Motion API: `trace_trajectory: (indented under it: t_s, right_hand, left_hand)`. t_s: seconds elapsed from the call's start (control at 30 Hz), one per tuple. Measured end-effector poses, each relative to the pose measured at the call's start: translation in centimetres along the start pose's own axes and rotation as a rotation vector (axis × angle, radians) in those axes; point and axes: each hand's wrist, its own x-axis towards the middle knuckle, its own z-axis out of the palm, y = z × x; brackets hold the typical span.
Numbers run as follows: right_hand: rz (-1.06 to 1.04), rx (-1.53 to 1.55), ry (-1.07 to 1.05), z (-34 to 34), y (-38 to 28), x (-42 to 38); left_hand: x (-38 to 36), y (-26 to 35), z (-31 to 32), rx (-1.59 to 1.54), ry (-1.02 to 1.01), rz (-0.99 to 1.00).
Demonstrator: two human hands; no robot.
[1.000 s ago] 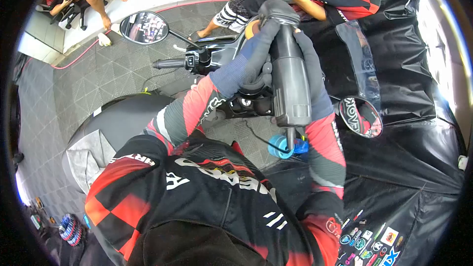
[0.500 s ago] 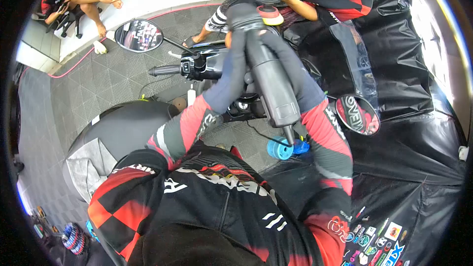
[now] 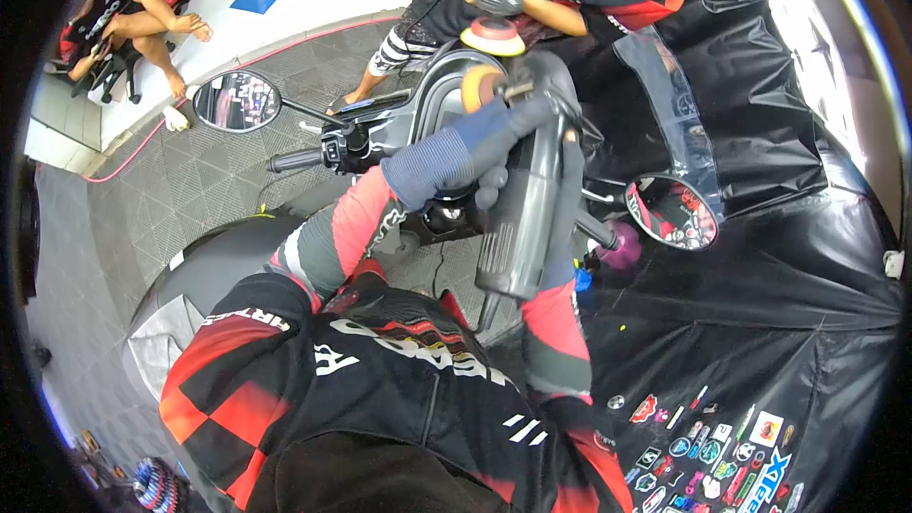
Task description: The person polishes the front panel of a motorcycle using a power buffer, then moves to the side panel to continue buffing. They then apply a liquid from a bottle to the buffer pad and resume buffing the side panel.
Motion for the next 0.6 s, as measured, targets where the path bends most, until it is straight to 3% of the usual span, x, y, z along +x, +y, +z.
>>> trace_trajectory:
  t_s: [0.13, 0.17, 0.2, 0.27, 0.33, 0.4, 0.5, 0.6]
  right_hand:
    - [0.051, -0.151, 0.121, 2.9, -1.5, 3.3]
    - [0.056, -0.149, 0.122, 3.2, -1.8, 3.8]
    - [0.136, -0.279, 0.158, 3.4, -2.1, 4.2]
    - [0.225, -0.41, 0.185, 4.4, -2.5, 5.3]
    - [0.532, -0.624, 0.29, 5.5, -2.8, 5.8]
    - [0.576, -0.652, 0.275, 6.0, -2.2, 5.8]
    - [0.741, -1.006, 0.318, 7.7, -1.4, 5.8]
    - [0.719, -0.947, 0.281, 7.5, -2.3, 5.7]
  left_hand:
    - [-1.1, 1.2, -0.8, -0.299, 0.265, 0.09]
    - [-1.0, 0.5, -1.1, -0.427, 0.24, 0.119]
    - [1.2, -1.5, -0.9, -0.583, 0.345, 0.259]
    - [-0.1, -2.7, -1.0, -0.647, 0.461, 0.181]
    - [-1.3, -4.1, -0.4, -0.764, 0.515, 0.248]
    - [-1.9, -6.4, 0.8, -0.897, 0.584, 0.275]
    - [-3.0, -8.4, 2.3, -0.985, 0.432, 0.36]
    - [-2.5, -8.4, 2.8, -0.932, 0.591, 0.385]
